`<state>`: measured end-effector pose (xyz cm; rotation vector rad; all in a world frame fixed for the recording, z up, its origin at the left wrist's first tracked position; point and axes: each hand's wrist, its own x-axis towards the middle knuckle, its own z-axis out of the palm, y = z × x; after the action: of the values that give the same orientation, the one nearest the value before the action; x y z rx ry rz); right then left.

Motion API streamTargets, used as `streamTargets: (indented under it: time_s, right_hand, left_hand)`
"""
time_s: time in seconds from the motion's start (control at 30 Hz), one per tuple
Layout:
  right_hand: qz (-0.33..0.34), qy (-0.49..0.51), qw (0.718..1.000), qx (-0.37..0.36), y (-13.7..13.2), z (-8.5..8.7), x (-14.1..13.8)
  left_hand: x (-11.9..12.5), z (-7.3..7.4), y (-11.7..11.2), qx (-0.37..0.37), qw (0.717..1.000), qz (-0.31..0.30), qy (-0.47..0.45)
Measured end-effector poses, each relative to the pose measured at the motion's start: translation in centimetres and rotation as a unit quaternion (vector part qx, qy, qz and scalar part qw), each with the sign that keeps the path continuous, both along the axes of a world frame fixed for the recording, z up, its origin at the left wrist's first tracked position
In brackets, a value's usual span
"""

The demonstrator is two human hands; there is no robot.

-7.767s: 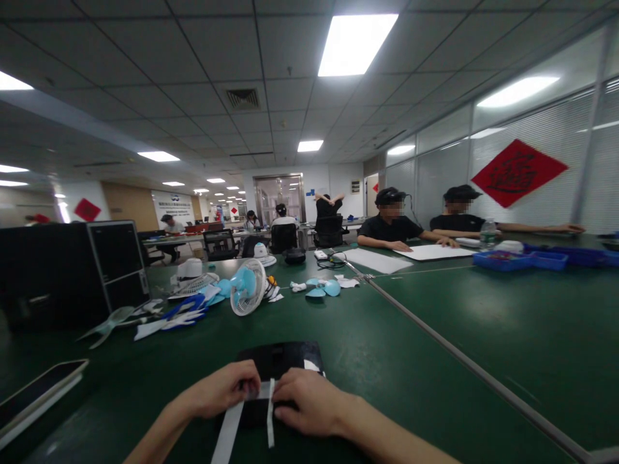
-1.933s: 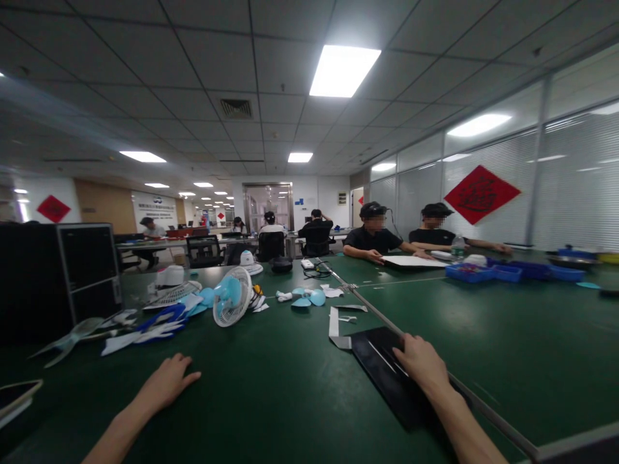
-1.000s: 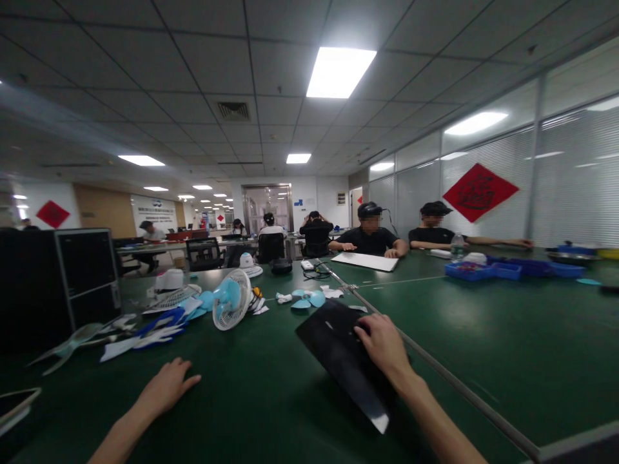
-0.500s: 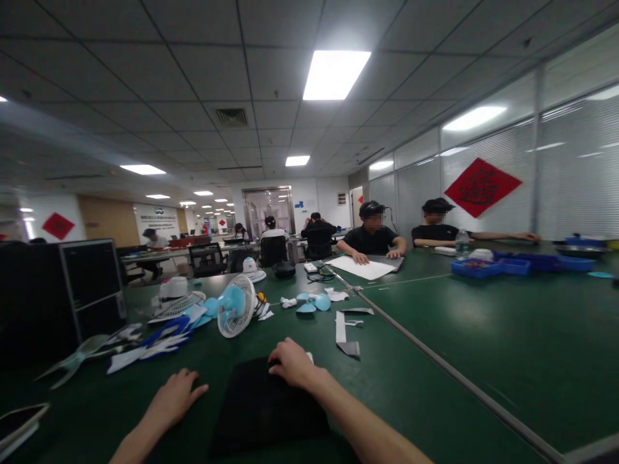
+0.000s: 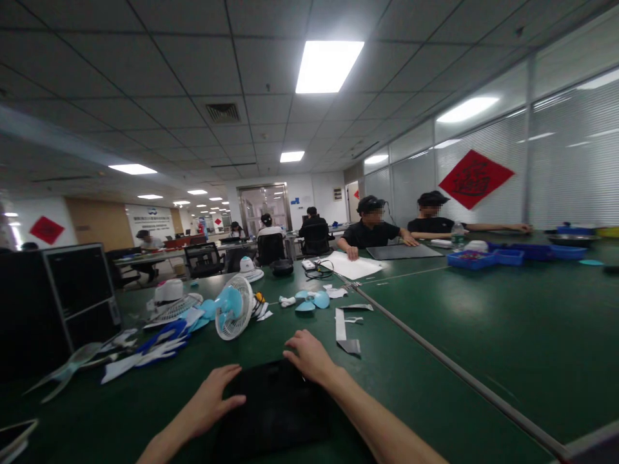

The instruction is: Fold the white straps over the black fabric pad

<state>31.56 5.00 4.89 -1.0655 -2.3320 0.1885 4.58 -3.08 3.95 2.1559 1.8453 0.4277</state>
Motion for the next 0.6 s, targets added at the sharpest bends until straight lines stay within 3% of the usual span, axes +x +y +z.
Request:
streamTargets:
  time_s: [0.2,0.6]
  right_hand:
    - [-0.023,-0.012,1.0,-0.008,-0.08,0.5,1.12]
    - [-0.01,-0.013,1.0,-0.008,0.08,-0.48,0.96]
  left_hand:
    - [1.0,0.22,-0.17,-0.027,0.999,-0.008,-0.023]
    - [1.24,0.17,-0.18,-0.046,0.998,0.003,-0.048]
